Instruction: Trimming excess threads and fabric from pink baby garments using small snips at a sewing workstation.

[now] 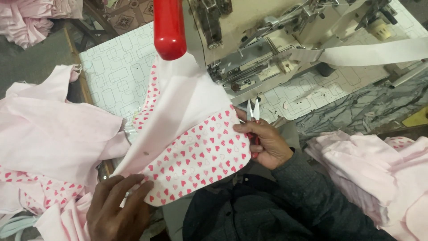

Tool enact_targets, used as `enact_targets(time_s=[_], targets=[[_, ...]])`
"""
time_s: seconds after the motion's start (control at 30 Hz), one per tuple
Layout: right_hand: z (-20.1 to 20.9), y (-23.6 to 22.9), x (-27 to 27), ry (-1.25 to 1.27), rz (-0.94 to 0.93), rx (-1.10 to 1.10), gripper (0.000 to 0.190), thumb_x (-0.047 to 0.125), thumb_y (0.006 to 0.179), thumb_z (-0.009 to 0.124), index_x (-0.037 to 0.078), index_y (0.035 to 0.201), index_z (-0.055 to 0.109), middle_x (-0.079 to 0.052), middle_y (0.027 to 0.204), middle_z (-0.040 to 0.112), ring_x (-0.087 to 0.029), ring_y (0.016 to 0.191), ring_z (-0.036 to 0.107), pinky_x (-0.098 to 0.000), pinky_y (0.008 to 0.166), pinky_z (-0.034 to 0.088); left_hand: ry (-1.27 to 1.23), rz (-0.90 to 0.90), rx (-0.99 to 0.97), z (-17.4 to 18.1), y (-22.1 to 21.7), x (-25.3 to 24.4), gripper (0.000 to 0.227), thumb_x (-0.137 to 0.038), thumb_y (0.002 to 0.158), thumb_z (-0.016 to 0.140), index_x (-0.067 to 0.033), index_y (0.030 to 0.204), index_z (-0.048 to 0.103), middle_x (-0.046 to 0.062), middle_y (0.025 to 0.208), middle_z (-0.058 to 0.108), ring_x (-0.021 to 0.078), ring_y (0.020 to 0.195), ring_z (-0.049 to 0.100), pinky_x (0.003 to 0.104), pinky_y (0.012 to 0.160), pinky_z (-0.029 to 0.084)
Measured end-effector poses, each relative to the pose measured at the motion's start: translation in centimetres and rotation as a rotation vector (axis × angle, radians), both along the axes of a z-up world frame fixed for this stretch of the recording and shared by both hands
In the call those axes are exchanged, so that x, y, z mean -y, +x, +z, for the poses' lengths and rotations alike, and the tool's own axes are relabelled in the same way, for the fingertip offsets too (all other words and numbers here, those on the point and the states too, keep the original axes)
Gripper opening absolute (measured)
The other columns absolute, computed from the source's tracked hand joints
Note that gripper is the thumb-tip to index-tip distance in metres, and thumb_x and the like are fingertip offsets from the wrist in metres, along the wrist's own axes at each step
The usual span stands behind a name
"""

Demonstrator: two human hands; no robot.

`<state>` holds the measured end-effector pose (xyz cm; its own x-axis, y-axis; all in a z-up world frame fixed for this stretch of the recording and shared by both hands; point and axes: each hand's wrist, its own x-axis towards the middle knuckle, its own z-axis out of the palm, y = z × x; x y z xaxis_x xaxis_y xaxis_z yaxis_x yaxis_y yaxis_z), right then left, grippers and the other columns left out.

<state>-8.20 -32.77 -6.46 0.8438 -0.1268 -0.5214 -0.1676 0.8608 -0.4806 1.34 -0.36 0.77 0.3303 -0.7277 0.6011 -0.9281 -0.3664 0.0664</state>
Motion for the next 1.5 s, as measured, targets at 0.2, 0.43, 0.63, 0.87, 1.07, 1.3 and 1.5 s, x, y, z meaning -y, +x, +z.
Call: enact_targets(time_s=[0.2, 0.43, 0.63, 0.87, 1.07, 1.3, 1.5], targets=[[-2.3, 0.8, 1.0, 0.201, 0.047, 0.023, 0.078, -0.002, 0.084, 0.066, 0.018, 0.158, 0.047, -0.002, 0.111, 0.067, -0.002, 0.051, 0.046, -0.0127, 0.03, 0.028, 0.026, 0.024, 0.019, 1.2, 0.2, 0.6, 0.023, 0.007, 0.091, 0.059, -0.0088, 0.098, 0.074, 0.013, 0.104, 0.073, 0.0378, 0.089, 0.063, 0.047, 0.082, 0.057], [-1.9, 2.3, 1.0, -0.094, -0.061, 0.058, 0.036, 0.011, 0.087, 0.077, 0.0, 0.12, 0.071, -0.003, 0.093, 0.067, -0.007, 0.056, 0.048, -0.0168, 0.032, 0.028, 0.004, 0.085, 0.062, 1.0, 2.8, 2.3, 0.035, 0.02, 0.086, 0.059, -0.0082, 0.098, 0.075, 0.012, 0.108, 0.075, 0.0371, 0.09, 0.059, 0.047, 0.083, 0.054], [-1.5, 2.3, -0.1, -0.381, -0.159, 0.02, 0.018, 0.012, 0.09, 0.078, 0.001, 0.102, 0.073, -0.001, 0.075, 0.052, -0.009, 0.051, 0.047, -0.0188, 0.035, 0.033, 0.028, 0.112, 0.065, 0.1, 4.0, 2.0, 0.039, 0.02, 0.078, 0.058, -0.0095, 0.097, 0.075, 0.01, 0.112, 0.074, 0.038, 0.093, 0.059, 0.045, 0.078, 0.053], [-1.8, 2.5, -1.0, -0.448, -0.259, 0.052, 0.017, 0.008, 0.088, 0.08, 0.008, 0.099, 0.067, -0.004, 0.086, 0.065, -0.008, 0.058, 0.047, -0.0189, 0.035, 0.03, 0.034, 0.131, 0.033, -0.8, 4.4, 1.1, 0.042, 0.021, 0.081, 0.063, -0.0111, 0.103, 0.078, 0.01, 0.112, 0.074, 0.0377, 0.097, 0.059, 0.048, 0.08, 0.055], [-3.4, 2.8, -3.4, -0.347, -0.427, 0.211, 0.02, 0.008, 0.093, 0.075, 0.006, 0.109, 0.063, -0.003, 0.083, 0.063, -0.006, 0.057, 0.047, -0.0194, 0.033, 0.031, 0.015, 0.081, 0.02, -1.3, 4.7, 1.2, 0.042, 0.023, 0.089, 0.062, -0.0123, 0.105, 0.077, 0.011, 0.112, 0.072, 0.0388, 0.097, 0.059, 0.047, 0.082, 0.054], [-4.2, 3.2, -8.2, -0.012, -0.36, 0.119, 0.025, 0.018, 0.091, 0.079, 0.017, 0.075, 0.06, 0.007, 0.074, 0.042, -0.007, 0.052, 0.033, -0.0226, 0.037, 0.025, 0.003, 0.06, 0.012, -1.0, 4.3, 1.6, 0.032, 0.015, 0.098, 0.07, -0.0133, 0.11, 0.077, 0.012, 0.111, 0.072, 0.0372, 0.1, 0.061, 0.046, 0.085, 0.056], [-3.4, 3.8, -7.1, 0.001, -0.37, 0.13, 0.014, 0.015, 0.092, 0.078, 0.01, 0.083, 0.07, 0.006, 0.076, 0.054, -0.005, 0.054, 0.045, -0.0191, 0.035, 0.029, 0.025, 0.082, 0.009, -2.6, 4.6, 1.2, 0.031, 0.009, 0.1, 0.071, -0.0168, 0.115, 0.077, 0.012, 0.113, 0.07, 0.0368, 0.102, 0.062, 0.048, 0.089, 0.055]])
